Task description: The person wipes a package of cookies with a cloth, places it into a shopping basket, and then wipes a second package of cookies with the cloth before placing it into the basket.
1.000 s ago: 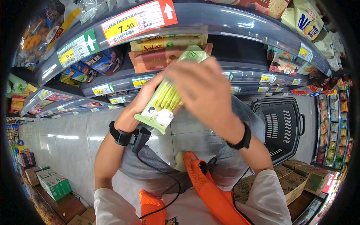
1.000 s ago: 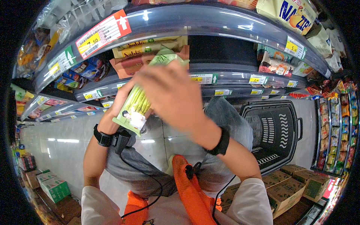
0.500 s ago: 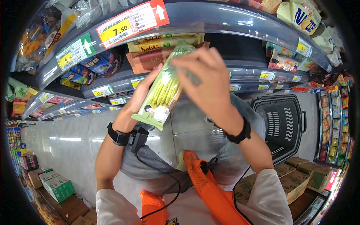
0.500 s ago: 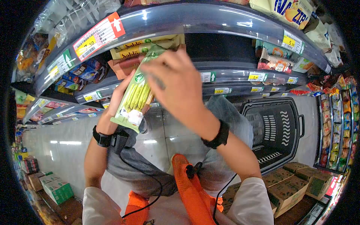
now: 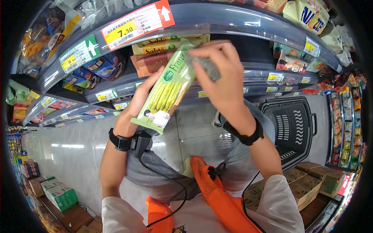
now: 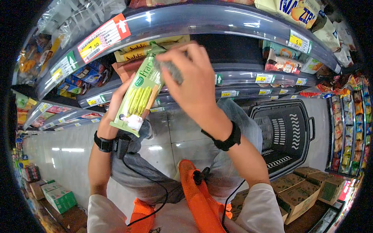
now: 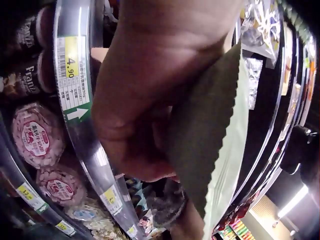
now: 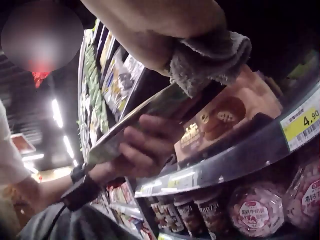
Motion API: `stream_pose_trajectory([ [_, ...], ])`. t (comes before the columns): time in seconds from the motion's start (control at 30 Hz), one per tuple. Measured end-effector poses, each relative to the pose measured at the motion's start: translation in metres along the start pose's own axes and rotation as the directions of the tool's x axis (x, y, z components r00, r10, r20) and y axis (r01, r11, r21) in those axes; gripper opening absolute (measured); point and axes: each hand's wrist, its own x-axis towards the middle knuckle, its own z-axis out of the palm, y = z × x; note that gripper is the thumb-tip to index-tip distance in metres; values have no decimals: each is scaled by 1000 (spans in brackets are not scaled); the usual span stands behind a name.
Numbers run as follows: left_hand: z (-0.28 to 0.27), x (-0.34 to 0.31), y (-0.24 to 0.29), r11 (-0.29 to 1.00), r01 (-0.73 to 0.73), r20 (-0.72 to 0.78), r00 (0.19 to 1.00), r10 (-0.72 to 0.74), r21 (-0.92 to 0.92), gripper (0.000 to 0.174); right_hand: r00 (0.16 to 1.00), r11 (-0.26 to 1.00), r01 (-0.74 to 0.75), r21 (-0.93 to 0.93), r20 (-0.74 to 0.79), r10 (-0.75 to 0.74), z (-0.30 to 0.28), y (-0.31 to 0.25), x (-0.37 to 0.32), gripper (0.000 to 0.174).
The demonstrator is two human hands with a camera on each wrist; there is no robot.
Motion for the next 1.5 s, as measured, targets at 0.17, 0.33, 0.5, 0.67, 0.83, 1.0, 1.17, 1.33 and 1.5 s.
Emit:
stream_pose_trajectory([
  [0.17, 3, 1, -3, 973, -72, -139, 985, 104, 217, 43, 841, 921, 136, 366, 449, -303, 9, -39, -28, 21],
  [0.33, -19, -1, -1, 999, 1, 165, 986, 7, -53, 44, 952, 975, 142, 172, 246, -182, 3, -8, 1, 16],
  [0.5, 15, 0, -6, 991, -13, -256, 967, -21, -130, 44, 990, 997, 5, 82, 143, -16, -9, 12, 4, 21],
  [0.67, -13, -2, -4, 998, -26, 156, 987, 36, -65, 47, 876, 917, 231, 324, 342, -341, 3, -32, -17, 22],
  [0.83, 3, -4, -7, 999, -37, 1, 999, 37, -9, 45, 845, 903, 310, 299, 348, -405, -2, -35, -16, 22],
  [1.0, 16, -7, -8, 1000, -6, -165, 986, 8, 15, 47, 988, 993, 111, -33, 110, -107, -18, 8, 10, 18],
  [1.17, -9, -2, -5, 999, -6, 71, 997, 10, -45, 50, 971, 990, 137, 26, 194, -140, -6, -11, -4, 24],
  [1.33, -3, 0, 4, 985, -168, 27, 985, 169, -50, 43, 820, 894, 382, 235, 361, -445, 10, -49, -32, 26],
  [1.5, -6, -5, 2, 998, 9, 76, 997, -5, -59, 45, 904, 946, 324, -4, 295, -309, 0, -14, -9, 28],
])
